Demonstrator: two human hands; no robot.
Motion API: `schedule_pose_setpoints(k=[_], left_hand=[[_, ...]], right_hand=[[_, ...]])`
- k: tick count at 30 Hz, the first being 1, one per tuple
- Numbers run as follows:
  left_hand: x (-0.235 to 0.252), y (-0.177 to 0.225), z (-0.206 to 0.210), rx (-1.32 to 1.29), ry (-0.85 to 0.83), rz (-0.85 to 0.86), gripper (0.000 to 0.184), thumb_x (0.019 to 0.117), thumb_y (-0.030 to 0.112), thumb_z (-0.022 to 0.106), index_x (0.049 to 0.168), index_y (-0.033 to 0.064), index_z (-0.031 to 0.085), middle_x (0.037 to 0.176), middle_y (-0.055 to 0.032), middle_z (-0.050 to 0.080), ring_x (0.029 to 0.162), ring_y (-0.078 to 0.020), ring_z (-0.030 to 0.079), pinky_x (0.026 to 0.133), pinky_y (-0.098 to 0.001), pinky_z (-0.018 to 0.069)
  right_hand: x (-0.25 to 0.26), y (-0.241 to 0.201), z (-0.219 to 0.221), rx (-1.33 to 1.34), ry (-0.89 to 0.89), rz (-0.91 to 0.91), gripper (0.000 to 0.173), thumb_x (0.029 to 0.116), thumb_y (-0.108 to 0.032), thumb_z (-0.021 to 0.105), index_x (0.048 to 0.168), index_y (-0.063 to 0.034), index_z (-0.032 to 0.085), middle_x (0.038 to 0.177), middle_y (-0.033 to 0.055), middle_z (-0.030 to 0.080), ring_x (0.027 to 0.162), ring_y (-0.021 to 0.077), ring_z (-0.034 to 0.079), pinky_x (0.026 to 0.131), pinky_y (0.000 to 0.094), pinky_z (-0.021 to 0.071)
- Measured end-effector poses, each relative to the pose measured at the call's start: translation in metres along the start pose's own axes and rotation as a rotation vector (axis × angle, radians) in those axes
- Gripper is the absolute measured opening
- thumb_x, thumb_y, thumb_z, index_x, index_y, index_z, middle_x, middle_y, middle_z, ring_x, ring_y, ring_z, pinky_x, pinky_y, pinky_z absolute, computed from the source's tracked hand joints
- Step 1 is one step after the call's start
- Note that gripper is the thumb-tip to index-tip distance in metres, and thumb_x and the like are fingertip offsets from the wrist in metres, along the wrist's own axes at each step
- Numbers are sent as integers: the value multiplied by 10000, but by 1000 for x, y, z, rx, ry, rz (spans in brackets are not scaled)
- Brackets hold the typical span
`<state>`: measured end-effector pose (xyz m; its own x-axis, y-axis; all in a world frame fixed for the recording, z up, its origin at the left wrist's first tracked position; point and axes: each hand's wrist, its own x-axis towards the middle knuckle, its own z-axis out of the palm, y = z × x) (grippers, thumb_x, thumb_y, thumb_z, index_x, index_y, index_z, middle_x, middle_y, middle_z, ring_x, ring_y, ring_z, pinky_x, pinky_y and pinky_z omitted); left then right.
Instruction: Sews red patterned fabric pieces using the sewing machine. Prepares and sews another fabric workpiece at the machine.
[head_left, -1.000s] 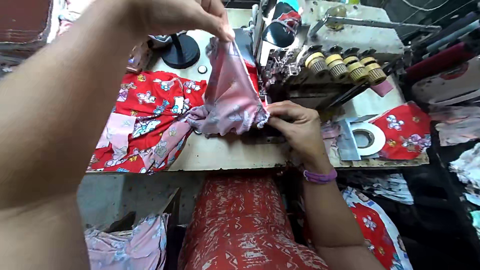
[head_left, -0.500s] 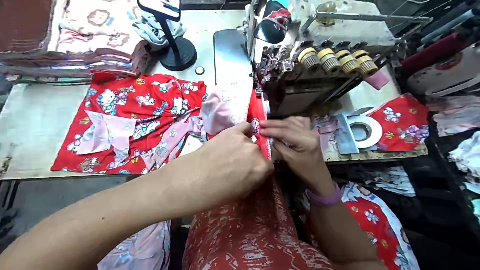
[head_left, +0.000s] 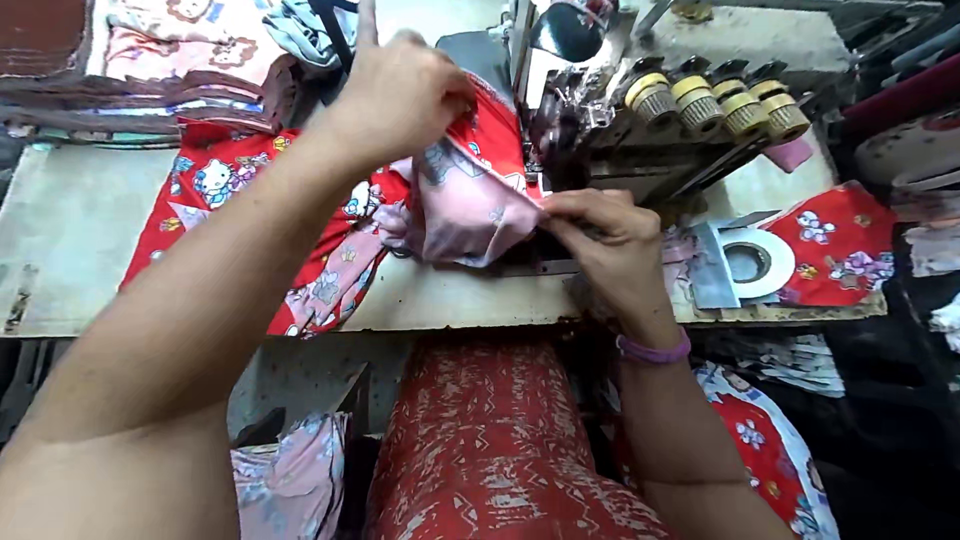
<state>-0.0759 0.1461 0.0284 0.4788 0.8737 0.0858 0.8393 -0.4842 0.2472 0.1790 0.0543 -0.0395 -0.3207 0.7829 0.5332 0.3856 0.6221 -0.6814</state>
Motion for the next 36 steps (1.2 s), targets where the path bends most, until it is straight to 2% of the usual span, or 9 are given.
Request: schedule_pose_setpoints(k=[5,8,12,14,20,26,30,33,36], left_hand=[[-33,36,-1,-105,182,351,305,1013,288,577,1050,55,771,1037,-173,711,1067,-388,631,975,-604,413],[-68,67,25,-133,178,473,207,992,121,558,896,14,707,845,-149,677,885,-340,661,851,-508,499],[-88,101,42,-89,141,542,165,986,79,538,893,31,666,739,-83,592,641,-223,609,528,-331,457],[-84,97,50,-156,138,566,202,997,135,574,855,41,682,765,-82,623,680,-211,633,561,-316,486],[-64,56,52,-298,307,416,181,997,67,579,981,-22,737,1079,-172,728,1111,-302,678,1004,-389,516],[-30,29,43,-204,242,325,232,1004,102,564,1051,-29,750,1141,-200,720,1136,-368,661,993,-452,511],[-58,58,37,-123,238,422,330,994,332,613,988,37,763,1025,-165,714,1075,-356,647,950,-517,464],[-89,79,53,-117,207,553,175,961,88,599,836,38,711,811,-111,662,859,-292,653,813,-450,486],[-90,85,53,-269,215,619,186,981,61,585,871,11,727,845,-118,689,869,-256,664,821,-366,515]], right_hand=[[-2,6,1,102,-1,61,125,930,-65,701,1024,-79,783,1073,2,758,1037,69,671,980,368,458],[-4,9,3,119,13,18,136,925,-41,691,1020,-64,786,1102,29,759,1081,98,673,994,362,468],[-16,6,4,49,-9,-78,185,921,-17,668,1047,-56,798,1185,83,737,1099,163,664,992,392,456],[-27,-3,-1,-40,-21,-100,170,937,-52,670,1037,-85,803,1191,74,738,1058,156,669,973,393,448],[-57,-12,1,-57,7,-16,143,969,-103,654,973,-106,796,1055,23,780,994,72,694,970,340,441],[-29,-16,-1,-68,50,-12,128,943,-48,673,1002,-68,785,1055,47,771,995,74,685,946,344,435],[-26,-9,1,-32,40,9,142,947,-39,665,1014,-86,781,1103,28,764,1055,68,675,945,337,447],[-32,-4,8,-9,52,-19,149,942,-29,667,1011,-74,791,1117,48,760,1074,101,672,954,353,440],[-37,-7,8,-38,5,-65,148,947,-51,666,1027,-78,788,1143,50,744,1071,118,649,962,353,425]])
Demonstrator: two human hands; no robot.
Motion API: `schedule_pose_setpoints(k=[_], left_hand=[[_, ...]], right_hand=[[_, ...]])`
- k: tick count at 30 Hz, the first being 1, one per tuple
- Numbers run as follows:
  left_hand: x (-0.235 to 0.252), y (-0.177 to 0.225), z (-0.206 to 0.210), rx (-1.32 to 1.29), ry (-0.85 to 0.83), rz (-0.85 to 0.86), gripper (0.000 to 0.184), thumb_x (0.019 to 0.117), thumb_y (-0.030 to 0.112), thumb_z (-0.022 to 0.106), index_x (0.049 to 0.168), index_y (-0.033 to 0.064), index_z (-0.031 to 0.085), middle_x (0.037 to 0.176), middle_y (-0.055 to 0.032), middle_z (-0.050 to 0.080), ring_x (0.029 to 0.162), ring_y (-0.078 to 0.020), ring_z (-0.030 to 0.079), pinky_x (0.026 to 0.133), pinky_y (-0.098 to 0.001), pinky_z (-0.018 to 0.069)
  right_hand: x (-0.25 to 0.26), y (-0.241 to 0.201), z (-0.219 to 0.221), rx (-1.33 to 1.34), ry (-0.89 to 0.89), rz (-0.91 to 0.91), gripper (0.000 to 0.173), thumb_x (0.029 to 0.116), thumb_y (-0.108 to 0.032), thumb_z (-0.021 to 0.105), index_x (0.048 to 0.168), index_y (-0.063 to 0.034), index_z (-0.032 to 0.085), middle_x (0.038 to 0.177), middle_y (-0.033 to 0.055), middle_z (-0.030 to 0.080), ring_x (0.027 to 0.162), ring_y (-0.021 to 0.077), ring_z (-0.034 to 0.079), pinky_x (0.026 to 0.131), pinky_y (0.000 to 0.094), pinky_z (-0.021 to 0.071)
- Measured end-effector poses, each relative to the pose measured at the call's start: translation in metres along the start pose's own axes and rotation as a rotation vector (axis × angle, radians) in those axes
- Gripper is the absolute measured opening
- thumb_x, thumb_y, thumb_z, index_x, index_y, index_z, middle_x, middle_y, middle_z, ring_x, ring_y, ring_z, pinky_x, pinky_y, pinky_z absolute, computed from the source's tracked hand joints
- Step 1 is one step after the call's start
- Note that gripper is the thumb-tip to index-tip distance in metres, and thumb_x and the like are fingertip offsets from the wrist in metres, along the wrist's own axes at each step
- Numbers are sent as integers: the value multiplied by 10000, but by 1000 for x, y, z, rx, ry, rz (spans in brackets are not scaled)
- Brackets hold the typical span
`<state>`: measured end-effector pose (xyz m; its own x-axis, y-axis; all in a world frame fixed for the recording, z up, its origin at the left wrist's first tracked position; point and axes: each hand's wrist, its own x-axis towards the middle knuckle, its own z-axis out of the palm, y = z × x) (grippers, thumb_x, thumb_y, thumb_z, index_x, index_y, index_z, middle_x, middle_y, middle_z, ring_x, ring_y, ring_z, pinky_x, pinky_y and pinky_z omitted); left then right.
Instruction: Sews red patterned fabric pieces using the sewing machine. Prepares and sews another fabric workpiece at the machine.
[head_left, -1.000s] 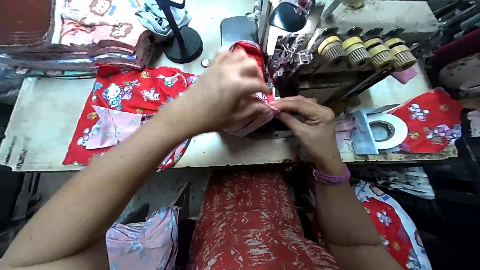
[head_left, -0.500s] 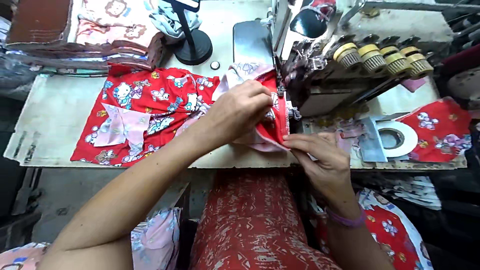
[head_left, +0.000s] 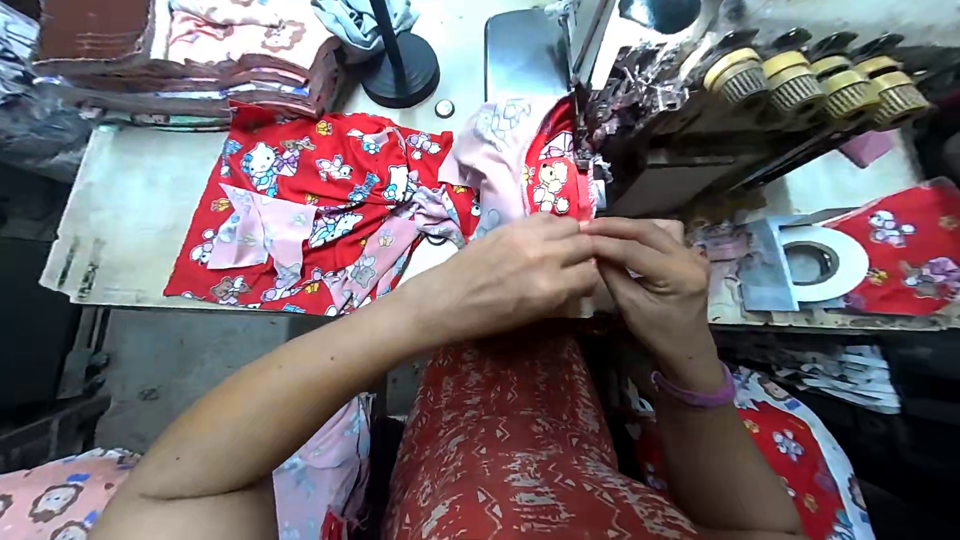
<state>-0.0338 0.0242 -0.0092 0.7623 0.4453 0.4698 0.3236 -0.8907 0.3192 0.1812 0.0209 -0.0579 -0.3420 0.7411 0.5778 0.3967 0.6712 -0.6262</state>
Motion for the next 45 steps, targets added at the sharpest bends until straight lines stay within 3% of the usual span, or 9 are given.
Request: schedule_pose_setpoints(k=[6,15,24,27,30,33,36,39,45], left_hand=[[9,-62,-9,38,140,-255,201,998,61,567,1048,-48,729,1138,-205,712,1110,-320,680,977,-398,528],[27,-86,-11,253,57,-439,326,1026,222,521,1146,39,763,1220,-208,686,1208,-443,587,1008,-519,474],[37,-100,-17,126,86,-920,425,1057,269,476,1361,11,625,1544,-213,447,1388,-410,456,1105,-535,399],[13,-72,-15,25,339,-850,489,1003,143,535,1448,-58,516,1504,-256,471,1364,-360,503,1120,-483,412],[-8,-5,6,257,482,-621,457,965,94,592,1373,-109,556,1422,-317,542,1370,-450,492,1143,-604,348],[-6,20,29,518,326,-477,327,945,105,655,1267,94,706,1272,-155,705,1318,-461,548,1120,-742,247],[6,8,-3,509,163,-470,428,908,5,673,1332,64,679,1242,-161,722,1256,-481,599,1061,-853,159],[-1,34,-66,411,241,-389,131,952,151,685,1007,99,791,861,-63,757,944,-313,706,1084,-781,189],[-47,95,-158,133,235,-390,187,972,238,662,905,99,769,830,71,691,912,7,584,1030,-319,364]], right_hand=[[-11,-8,-4,-48,10,29,111,941,-92,698,981,-80,801,1070,48,770,985,97,686,919,341,449],[12,-8,5,-97,79,40,111,938,-71,704,1002,-70,795,1042,52,775,979,90,694,907,358,444],[73,-30,49,-607,-63,-39,209,985,-39,581,1136,-26,725,1080,161,719,814,329,666,716,520,453],[56,-29,43,-409,10,-121,207,985,-44,607,1142,-20,740,1162,152,725,952,282,690,806,479,477],[2,-13,23,-122,6,-78,172,1022,-87,579,1099,-32,722,1220,110,726,1097,180,693,945,361,539],[-13,16,-9,-138,40,134,248,1010,-79,534,1093,85,699,1023,184,729,907,184,709,841,339,579],[12,-4,-61,-88,160,171,255,1040,-112,529,1164,93,614,1064,80,678,927,-23,635,862,194,542],[25,-42,-87,-62,202,28,219,1024,-106,581,1165,57,619,1100,15,660,955,-49,629,884,173,544],[52,-99,-71,-56,83,-125,242,1011,-80,596,1221,38,572,1080,65,652,928,-1,648,850,179,552]])
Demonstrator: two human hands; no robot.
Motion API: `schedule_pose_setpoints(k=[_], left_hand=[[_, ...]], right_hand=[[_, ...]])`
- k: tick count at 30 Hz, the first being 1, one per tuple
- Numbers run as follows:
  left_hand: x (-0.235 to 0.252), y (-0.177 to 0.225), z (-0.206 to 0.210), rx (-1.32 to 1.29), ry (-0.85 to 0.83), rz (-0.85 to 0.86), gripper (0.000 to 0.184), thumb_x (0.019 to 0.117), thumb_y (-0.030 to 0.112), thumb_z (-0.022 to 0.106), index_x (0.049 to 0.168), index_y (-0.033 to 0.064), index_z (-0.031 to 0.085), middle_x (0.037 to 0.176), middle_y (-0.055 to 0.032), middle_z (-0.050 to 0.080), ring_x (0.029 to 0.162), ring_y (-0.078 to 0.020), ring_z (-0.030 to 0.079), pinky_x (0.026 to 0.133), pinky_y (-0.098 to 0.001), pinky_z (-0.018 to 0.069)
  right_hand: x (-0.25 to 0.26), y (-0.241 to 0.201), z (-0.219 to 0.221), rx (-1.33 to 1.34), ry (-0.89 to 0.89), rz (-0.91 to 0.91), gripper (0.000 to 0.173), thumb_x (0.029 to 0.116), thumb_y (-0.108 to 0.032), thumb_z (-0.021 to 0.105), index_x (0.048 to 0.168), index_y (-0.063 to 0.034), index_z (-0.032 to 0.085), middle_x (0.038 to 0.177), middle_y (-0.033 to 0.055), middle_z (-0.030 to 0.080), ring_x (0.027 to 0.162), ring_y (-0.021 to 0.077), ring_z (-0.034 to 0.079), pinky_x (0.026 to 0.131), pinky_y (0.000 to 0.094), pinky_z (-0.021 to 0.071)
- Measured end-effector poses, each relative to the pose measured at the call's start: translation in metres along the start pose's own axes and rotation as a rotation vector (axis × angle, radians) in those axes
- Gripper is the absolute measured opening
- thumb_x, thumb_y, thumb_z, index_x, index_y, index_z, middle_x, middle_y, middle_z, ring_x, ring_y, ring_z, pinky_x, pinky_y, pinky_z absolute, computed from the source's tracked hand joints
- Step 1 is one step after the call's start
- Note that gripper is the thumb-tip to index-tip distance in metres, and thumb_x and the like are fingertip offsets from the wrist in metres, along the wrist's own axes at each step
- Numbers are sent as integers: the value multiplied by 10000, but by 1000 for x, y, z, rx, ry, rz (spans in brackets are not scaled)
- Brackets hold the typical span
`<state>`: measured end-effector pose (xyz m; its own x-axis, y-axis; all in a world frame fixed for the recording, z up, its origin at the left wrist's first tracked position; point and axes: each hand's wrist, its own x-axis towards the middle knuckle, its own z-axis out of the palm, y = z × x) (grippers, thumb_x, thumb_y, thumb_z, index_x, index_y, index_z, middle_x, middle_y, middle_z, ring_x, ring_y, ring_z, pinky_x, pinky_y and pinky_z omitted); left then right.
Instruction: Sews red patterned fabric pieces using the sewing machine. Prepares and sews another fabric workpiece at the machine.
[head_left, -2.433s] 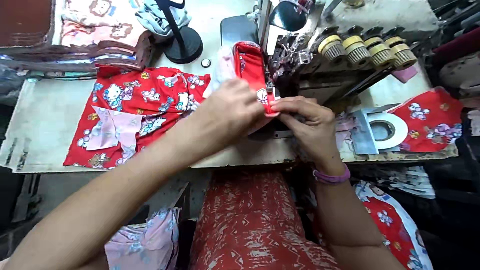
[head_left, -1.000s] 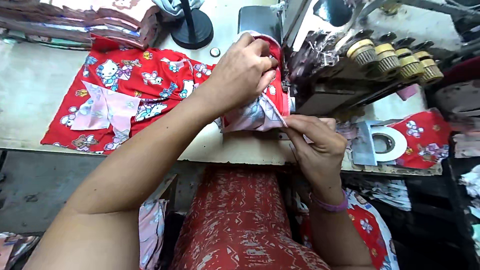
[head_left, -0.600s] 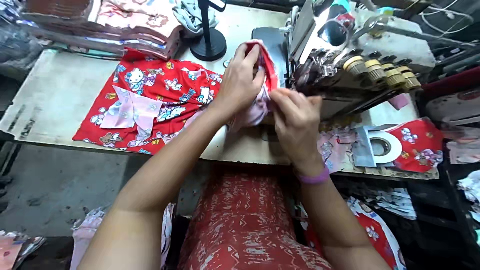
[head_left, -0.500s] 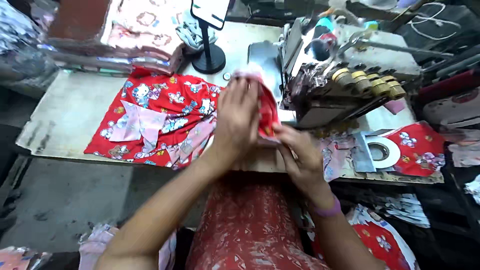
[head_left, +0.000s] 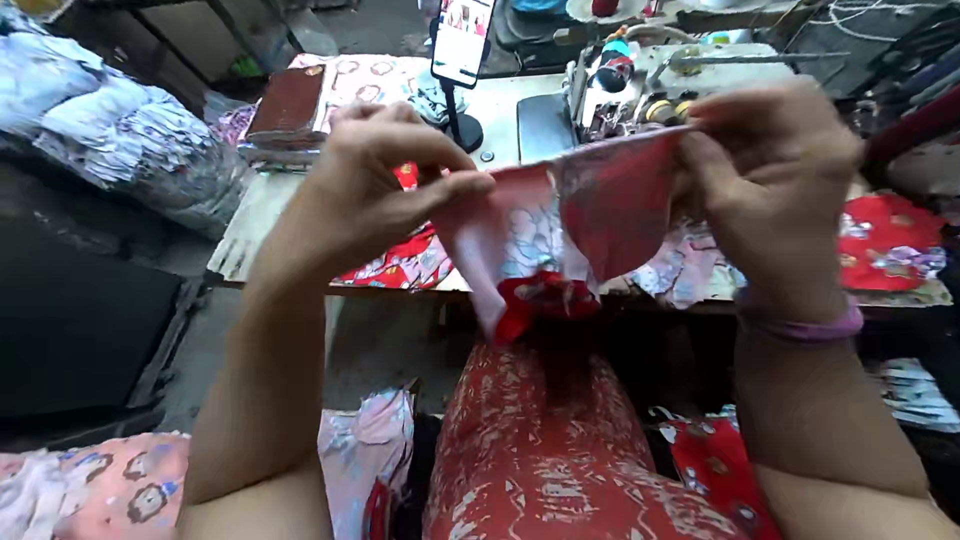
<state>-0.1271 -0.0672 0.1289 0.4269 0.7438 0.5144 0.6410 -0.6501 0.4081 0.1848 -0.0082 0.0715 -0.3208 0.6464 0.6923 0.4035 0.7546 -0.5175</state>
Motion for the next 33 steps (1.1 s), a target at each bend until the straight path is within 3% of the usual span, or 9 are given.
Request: schedule_pose_setpoints(k=[3,7,13,18,21,23,25,27,33], left_hand=[[-9,-39,11,-104,59,-106,165,953,173,679,940,17,732,875,46,692,840,62,607,832,-149,495],[-49,-120,48,43,97,-529,392,977,171,664,1311,-34,642,1255,-212,674,1206,-316,625,1084,-535,435],[-144,-97,124,293,333,-790,297,899,283,773,961,-6,740,982,-213,688,1001,-425,626,904,-647,432],[-139,-96,145,336,338,-943,540,875,267,799,1301,-20,631,1302,-308,589,1234,-534,521,984,-751,335],[-141,-104,145,348,316,-879,630,848,206,796,1414,32,582,1472,-290,481,1364,-532,414,1019,-759,294],[-141,-103,142,220,338,-734,392,837,120,799,1212,29,730,1412,-274,551,1368,-501,432,1054,-732,297],[-131,-87,130,-108,321,-610,119,878,74,756,985,35,791,1194,-126,700,1198,-256,605,1035,-482,462],[-120,-67,106,-553,247,-560,97,933,50,669,956,59,762,996,23,733,929,-32,678,845,-237,576],[-80,-24,27,-700,437,-480,213,1073,199,496,1035,257,697,867,161,706,733,48,655,673,-146,563]], right_hand=[[25,2,63,-88,-151,-38,221,1013,-40,554,1171,94,632,1081,239,683,934,273,694,866,394,565],[30,22,123,-189,-438,119,391,979,8,575,1370,16,584,1381,256,585,1136,434,649,952,595,520],[-68,4,188,-117,-389,262,380,980,-302,671,991,77,692,928,225,690,852,381,698,763,545,573],[-69,18,152,162,-341,477,239,1049,-131,517,1053,45,679,947,128,693,853,171,668,808,376,557],[-63,18,68,438,1,656,186,1099,-163,385,1099,-135,569,823,-136,635,703,-52,608,675,158,543],[-69,19,11,422,204,741,233,1115,-202,331,1153,-193,561,824,-206,634,692,-105,604,644,105,540],[-94,43,-31,335,288,609,236,1110,-186,376,1181,-107,586,926,-141,643,822,-72,626,765,144,549],[-95,39,-37,271,308,434,186,1094,-175,445,1119,-102,614,915,-110,656,820,-28,643,766,184,566],[-91,-30,29,459,-48,230,152,1076,-204,496,1020,-110,601,910,-165,628,835,-131,581,764,84,509]])
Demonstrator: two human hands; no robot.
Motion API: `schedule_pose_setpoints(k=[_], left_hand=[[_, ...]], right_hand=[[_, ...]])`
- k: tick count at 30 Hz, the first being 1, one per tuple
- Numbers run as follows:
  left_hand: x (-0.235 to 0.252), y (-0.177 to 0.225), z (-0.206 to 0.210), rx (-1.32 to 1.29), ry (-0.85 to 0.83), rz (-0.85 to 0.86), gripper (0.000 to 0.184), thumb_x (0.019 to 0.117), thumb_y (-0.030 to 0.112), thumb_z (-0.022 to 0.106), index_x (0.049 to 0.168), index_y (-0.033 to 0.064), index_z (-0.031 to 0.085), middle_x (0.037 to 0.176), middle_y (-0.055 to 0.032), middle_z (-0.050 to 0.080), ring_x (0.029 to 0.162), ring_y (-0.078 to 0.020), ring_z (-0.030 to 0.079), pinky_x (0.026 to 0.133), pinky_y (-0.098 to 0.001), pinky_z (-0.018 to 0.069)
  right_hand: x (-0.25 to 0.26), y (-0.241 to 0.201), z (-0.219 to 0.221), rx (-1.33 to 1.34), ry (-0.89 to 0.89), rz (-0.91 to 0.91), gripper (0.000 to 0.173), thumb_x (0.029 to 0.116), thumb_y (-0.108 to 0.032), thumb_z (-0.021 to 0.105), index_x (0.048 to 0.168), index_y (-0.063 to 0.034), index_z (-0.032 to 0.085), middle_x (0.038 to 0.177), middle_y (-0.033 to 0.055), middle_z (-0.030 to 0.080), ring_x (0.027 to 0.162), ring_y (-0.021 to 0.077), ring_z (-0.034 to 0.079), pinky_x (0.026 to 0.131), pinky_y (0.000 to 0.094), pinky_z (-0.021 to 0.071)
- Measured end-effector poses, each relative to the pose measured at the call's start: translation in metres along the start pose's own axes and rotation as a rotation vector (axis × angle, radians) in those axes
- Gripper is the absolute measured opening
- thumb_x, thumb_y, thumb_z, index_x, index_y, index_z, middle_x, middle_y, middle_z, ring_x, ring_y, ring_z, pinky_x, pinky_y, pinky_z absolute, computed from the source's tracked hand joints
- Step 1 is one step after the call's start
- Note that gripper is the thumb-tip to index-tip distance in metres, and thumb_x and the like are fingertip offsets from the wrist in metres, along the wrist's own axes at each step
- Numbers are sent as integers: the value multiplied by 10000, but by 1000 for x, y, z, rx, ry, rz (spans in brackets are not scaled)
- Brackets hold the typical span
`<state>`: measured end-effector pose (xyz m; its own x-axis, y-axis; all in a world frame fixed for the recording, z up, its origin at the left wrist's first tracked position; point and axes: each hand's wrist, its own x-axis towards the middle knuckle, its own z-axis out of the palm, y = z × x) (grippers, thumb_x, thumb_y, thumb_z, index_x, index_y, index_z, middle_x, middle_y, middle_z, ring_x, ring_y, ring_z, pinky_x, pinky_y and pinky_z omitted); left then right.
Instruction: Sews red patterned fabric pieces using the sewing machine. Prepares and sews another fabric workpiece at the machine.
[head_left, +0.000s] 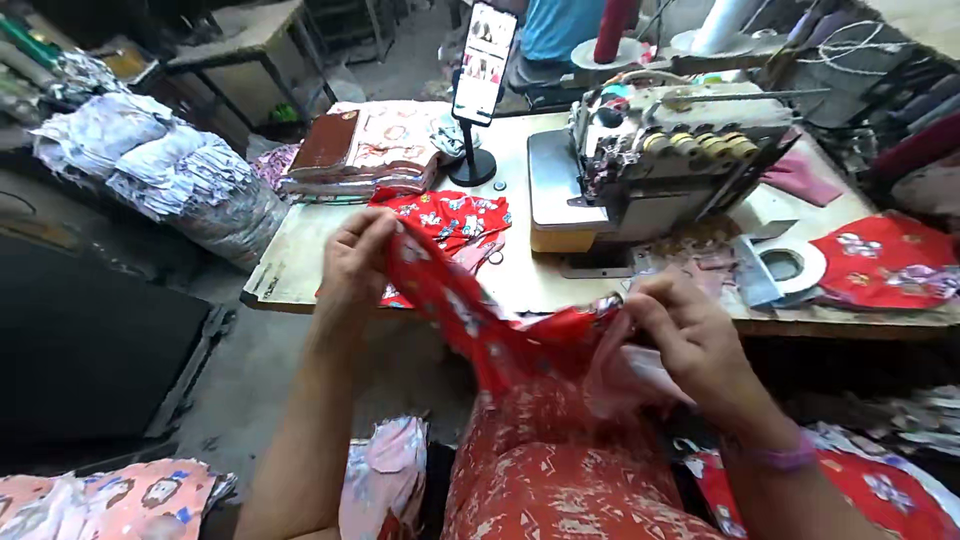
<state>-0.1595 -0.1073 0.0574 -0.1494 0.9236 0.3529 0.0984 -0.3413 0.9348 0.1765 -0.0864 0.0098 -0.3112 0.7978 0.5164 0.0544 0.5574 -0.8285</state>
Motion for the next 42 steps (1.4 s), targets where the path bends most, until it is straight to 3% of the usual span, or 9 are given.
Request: schedule_pose_setpoints(k=[5,8,10,14,19,24,28,34,42], left_hand=[[24,21,22,378,-101,195,105,1014,75,558,1040,113,652,840,157,669,699,83,613,655,-121,536],[22,3,53,482,-532,103,109,970,39,623,1039,8,701,908,1,702,751,-1,630,707,-183,547],[21,-9,83,384,-811,28,135,970,46,634,1054,-14,721,991,-41,713,817,0,636,755,-173,540],[14,-17,130,66,-1047,-102,151,959,3,634,1086,-62,685,956,-37,705,827,13,637,775,-162,536],[19,-40,63,562,-916,-98,236,905,93,739,1129,18,733,928,-97,750,759,-171,694,747,-388,573],[15,-45,57,144,-737,-113,155,910,46,712,1052,-15,724,906,20,723,747,77,609,698,-103,509],[30,-50,96,-108,-909,-105,227,902,6,713,1124,-26,678,952,-16,679,714,50,564,650,-115,482],[21,-51,83,194,-872,-254,225,980,182,674,903,-24,720,698,16,639,592,67,524,564,-120,427],[2,-38,80,-160,-820,-243,129,979,87,626,988,5,725,843,106,707,778,83,637,730,-131,532]], right_hand=[[-44,21,-36,-19,-20,182,120,1044,-230,559,980,-159,632,809,-179,627,705,-108,580,650,95,510],[-71,50,-56,-586,-383,445,165,979,-73,646,1067,55,703,939,222,716,880,386,704,841,582,548],[-78,63,-49,-635,-338,406,329,885,-49,757,1178,89,703,1123,298,703,1094,506,656,1007,689,442],[-44,35,-10,181,-217,455,374,808,-146,816,1164,-67,735,1071,-33,753,991,10,691,900,208,570],[-3,30,-21,762,-125,136,124,1003,-274,645,1046,-232,754,872,-72,757,767,37,723,728,216,614],[16,73,6,405,-196,395,458,907,-161,725,1319,6,616,1202,9,717,1117,76,666,992,271,542],[16,78,46,678,-391,614,83,886,-46,708,898,-120,742,816,-85,733,748,-11,675,720,206,576],[21,53,12,548,-176,442,89,933,-97,694,951,-137,771,824,-84,741,735,-25,676,691,164,573],[9,47,27,537,-732,582,277,1043,-323,510,862,-200,679,773,-191,647,719,-108,593,659,130,494]])
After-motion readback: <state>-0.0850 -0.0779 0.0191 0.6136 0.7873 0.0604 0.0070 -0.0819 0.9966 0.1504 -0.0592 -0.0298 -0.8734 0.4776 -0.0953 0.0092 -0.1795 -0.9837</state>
